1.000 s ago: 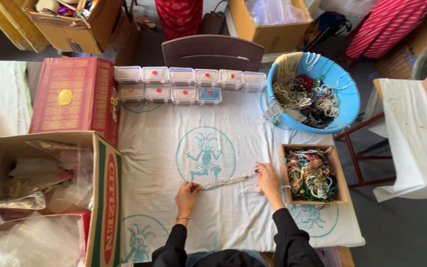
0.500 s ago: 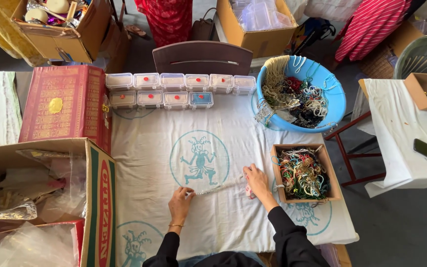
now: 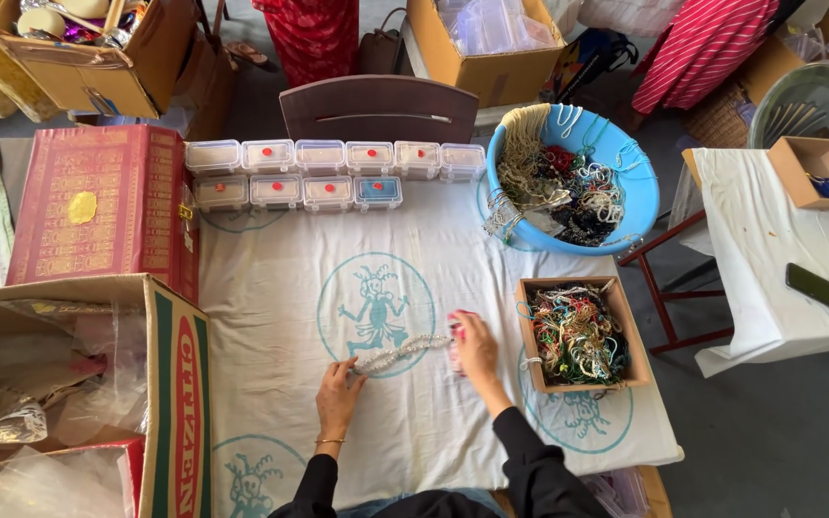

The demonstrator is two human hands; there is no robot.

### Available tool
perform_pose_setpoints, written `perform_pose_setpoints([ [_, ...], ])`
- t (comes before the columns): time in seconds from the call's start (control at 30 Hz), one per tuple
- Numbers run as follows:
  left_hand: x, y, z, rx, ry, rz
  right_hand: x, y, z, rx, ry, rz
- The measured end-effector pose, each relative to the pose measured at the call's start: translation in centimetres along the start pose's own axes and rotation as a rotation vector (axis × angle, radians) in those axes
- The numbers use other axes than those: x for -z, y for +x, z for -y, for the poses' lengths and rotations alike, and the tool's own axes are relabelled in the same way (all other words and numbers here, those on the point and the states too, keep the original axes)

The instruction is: The person is organizing various jewelry items like necklaces and bracelets into different containers and bags.

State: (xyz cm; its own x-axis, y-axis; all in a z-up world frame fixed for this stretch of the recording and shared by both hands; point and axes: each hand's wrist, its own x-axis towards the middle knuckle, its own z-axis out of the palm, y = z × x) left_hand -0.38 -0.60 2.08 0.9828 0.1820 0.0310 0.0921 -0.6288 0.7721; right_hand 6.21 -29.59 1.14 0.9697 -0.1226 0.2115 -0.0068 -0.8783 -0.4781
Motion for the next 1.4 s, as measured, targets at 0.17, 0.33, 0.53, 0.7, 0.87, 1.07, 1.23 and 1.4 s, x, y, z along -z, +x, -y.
perform_pose_setpoints([
  [0.17, -2.9, 0.5, 2.4, 0.03, 0.01, -0.021, -2.8, -3.9, 9.7, 0.213, 0.146, 0.25],
  [0.33, -3.3, 1.0, 2.9, 0.102, -0.004, 0.001, -5.5, -5.7, 10.1, 0.423, 0.018, 0.417],
  [0.53, -2.1, 0.9, 1.0, 0.193, -0.072, 0.024, -2.5, -2.2, 3.0, -0.006, 0.1, 0.359],
  [0.7, -1.8, 0.9, 0.6, 0.192, -0.036, 0.022, 0.8, -0.8, -0.7, 0.067, -0.038, 0.062],
  [0.87, -2.0, 0.8, 0.6, 0.216, -0.034, 0.027, -0.2, -0.1, -4.2, -0.03, -0.137, 0.123],
  [1.07, -2.3, 0.2, 1.2, 0.059, 0.014, 0.012, 1.8, -1.1, -3.4, 0.185, -0.233, 0.307],
  [1.23, -2.1, 0.7, 1.6, 0.037, 0.025, 0.025, 1.0, -0.3, -4.2, 0.223, -0.291, 0.331],
  [1.4, -0.8, 1.4, -0.9, 0.012, -0.032, 0.009, 3.0, 0.7, -2.3, 0.147, -0.199, 0.161],
])
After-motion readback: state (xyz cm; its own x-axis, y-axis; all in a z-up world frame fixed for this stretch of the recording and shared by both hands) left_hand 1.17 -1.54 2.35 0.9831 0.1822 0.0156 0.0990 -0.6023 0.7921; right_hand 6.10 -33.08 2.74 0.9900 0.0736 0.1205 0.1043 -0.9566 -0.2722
